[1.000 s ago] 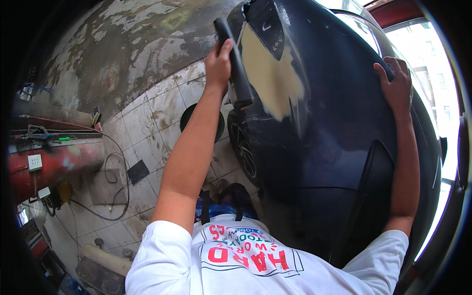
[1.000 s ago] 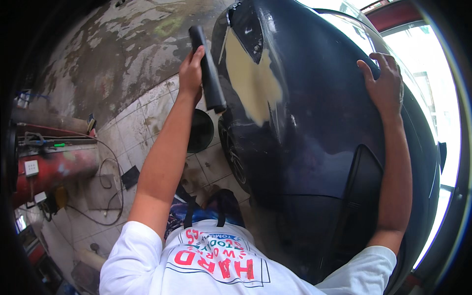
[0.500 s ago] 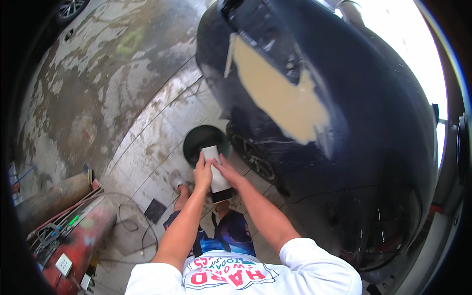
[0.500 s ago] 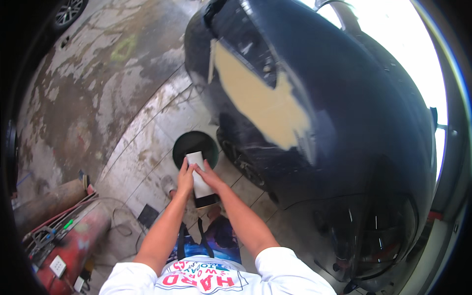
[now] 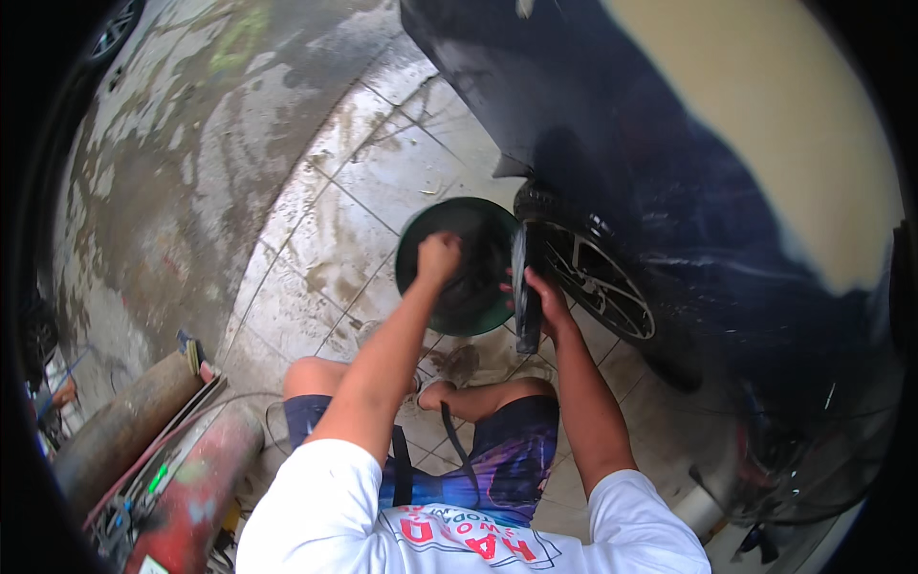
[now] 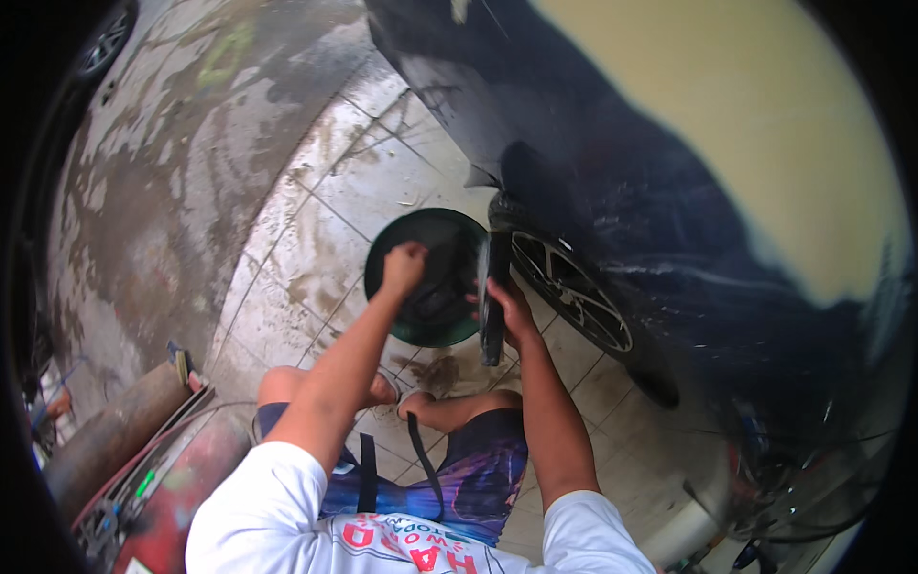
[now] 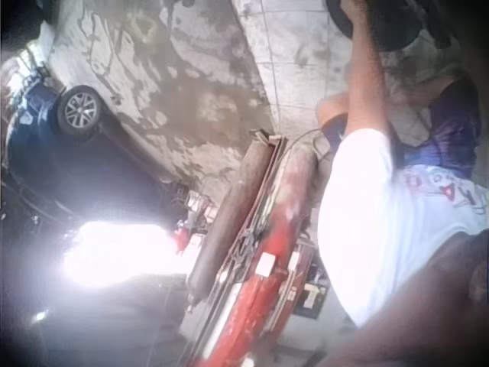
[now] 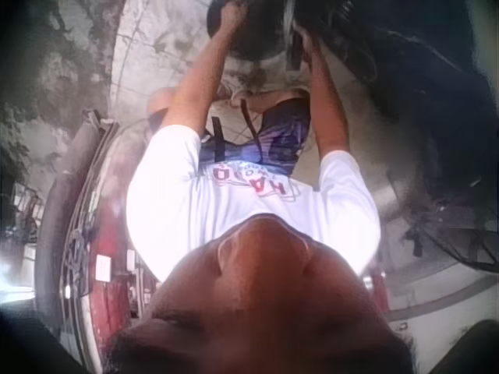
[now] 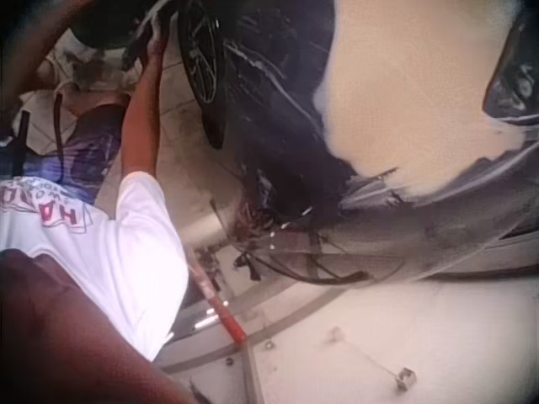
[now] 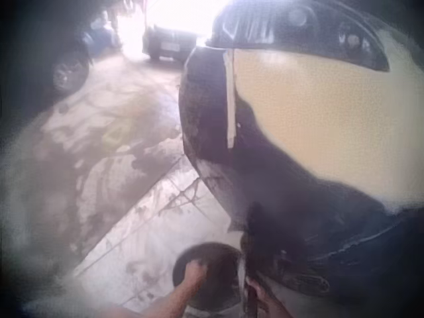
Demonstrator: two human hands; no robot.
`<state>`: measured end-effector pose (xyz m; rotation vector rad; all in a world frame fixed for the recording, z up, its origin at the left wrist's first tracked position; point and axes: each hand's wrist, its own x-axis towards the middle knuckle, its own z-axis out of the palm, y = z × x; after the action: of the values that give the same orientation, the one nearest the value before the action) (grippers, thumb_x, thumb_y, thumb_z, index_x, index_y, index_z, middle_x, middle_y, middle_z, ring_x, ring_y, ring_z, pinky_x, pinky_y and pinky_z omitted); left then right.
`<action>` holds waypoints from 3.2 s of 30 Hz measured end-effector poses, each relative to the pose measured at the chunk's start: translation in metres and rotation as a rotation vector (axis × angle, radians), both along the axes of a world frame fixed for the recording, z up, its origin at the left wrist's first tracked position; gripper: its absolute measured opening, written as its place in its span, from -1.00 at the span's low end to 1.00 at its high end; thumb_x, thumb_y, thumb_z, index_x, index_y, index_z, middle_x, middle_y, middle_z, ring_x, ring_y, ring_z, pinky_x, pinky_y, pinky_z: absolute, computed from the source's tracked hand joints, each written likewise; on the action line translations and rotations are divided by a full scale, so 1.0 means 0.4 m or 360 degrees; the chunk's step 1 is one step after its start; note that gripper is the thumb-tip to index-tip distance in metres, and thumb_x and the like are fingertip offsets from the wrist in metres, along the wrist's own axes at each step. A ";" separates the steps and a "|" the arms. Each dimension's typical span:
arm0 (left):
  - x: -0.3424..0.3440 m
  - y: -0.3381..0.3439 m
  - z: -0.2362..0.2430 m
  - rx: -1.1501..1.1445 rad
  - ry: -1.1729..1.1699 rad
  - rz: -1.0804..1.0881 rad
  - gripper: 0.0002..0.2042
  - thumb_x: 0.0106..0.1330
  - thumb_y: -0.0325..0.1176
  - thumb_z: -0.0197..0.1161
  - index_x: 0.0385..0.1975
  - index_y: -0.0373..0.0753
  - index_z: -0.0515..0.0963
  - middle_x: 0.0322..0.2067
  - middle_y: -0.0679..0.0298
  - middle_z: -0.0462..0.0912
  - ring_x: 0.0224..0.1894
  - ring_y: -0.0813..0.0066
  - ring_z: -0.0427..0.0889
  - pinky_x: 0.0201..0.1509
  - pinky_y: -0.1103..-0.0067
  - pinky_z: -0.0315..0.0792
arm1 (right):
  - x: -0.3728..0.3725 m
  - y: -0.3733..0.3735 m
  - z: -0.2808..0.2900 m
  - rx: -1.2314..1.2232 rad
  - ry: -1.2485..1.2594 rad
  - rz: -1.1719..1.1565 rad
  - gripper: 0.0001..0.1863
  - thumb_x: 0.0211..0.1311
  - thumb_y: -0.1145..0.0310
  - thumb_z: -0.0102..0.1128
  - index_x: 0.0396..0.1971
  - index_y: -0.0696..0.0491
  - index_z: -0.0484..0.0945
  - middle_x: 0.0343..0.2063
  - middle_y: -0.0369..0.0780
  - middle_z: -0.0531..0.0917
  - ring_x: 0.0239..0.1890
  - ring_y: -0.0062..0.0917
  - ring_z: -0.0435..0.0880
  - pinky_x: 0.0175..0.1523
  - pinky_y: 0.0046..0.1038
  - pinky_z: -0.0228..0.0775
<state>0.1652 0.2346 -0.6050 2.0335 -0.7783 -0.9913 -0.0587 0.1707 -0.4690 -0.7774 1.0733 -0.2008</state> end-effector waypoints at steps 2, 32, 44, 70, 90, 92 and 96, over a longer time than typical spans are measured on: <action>0.053 -0.056 -0.220 0.0750 -0.0222 -0.0396 -0.58 0.37 -0.07 0.19 -0.07 -0.31 0.74 -0.02 -0.12 0.72 0.08 -0.02 0.72 0.20 0.22 0.55 | -0.012 0.004 -0.033 0.0386 -0.0687 -0.0386 -0.17 0.50 -0.23 -0.01 0.48 0.14 0.20 0.26 0.03 0.52 0.02 -0.27 0.69 0.04 -0.28 0.64; 0.129 0.126 0.201 -0.0805 0.1616 -0.0292 -0.68 0.45 -0.55 0.21 0.17 -0.38 0.50 0.05 0.12 0.70 0.05 0.40 0.70 0.18 0.51 0.57 | 0.063 0.163 -0.196 -0.0029 -0.1028 -0.1214 -0.38 0.52 -0.01 0.01 0.35 0.15 0.42 0.12 -0.04 0.66 0.13 -0.29 0.68 0.27 -0.27 0.50; 0.003 0.076 0.154 -0.0692 -0.0105 -0.0349 -0.26 0.43 -0.14 0.32 0.52 -0.28 0.17 0.38 -0.14 0.35 0.39 -0.04 0.40 0.43 0.28 0.32 | 0.194 0.190 -0.258 0.0149 -0.1212 -0.1021 -0.45 0.57 -0.03 -0.09 0.24 0.10 0.53 0.11 -0.18 0.69 0.11 -0.35 0.69 0.29 -0.26 0.48; -0.178 0.056 0.130 -0.0874 0.0638 -0.0605 -0.15 0.49 0.03 0.20 0.58 -0.28 -0.07 0.52 -0.11 0.11 0.55 0.07 0.14 0.56 0.35 0.06 | 0.107 0.217 -0.184 -0.0258 -0.0841 -0.1264 -0.37 0.50 -0.15 0.08 0.29 0.04 0.48 0.15 -0.18 0.64 0.15 -0.38 0.65 0.29 -0.25 0.45; -0.164 0.163 0.159 -0.0963 -0.0174 -0.1274 0.23 0.08 0.16 0.51 0.57 -0.37 -0.15 0.49 -0.28 0.08 0.50 -0.22 0.20 0.49 0.24 0.27 | 0.025 0.278 -0.146 -0.0184 -0.0709 -0.1577 -0.39 0.44 -0.10 0.21 0.21 0.11 0.54 0.12 -0.17 0.68 0.11 -0.36 0.69 0.26 -0.25 0.51; -0.177 0.180 0.160 -0.0879 0.0006 -0.1225 0.23 0.05 0.08 0.53 0.58 -0.36 -0.15 0.48 -0.27 0.11 0.49 -0.19 0.24 0.48 0.26 0.28 | 0.012 0.281 -0.152 -0.0256 -0.0500 -0.1515 -0.42 0.43 -0.04 0.26 0.19 0.12 0.55 0.04 -0.20 0.69 0.05 -0.45 0.68 0.21 -0.33 0.51; -0.209 0.215 0.185 -0.0808 0.0575 -0.1046 0.24 0.03 -0.10 0.59 0.60 -0.33 -0.19 0.49 -0.18 0.15 0.51 0.05 0.25 0.50 0.36 0.20 | -0.023 0.279 -0.149 -0.0757 -0.0419 -0.1271 -0.50 0.42 0.11 0.32 0.19 0.10 0.51 -0.08 -0.24 0.69 -0.05 -0.55 0.67 0.07 -0.41 0.53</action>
<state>0.0818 0.3206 -0.5308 1.1310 -1.3677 -1.3001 -0.0680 0.2822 -0.5285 -0.6744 1.0460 -1.2384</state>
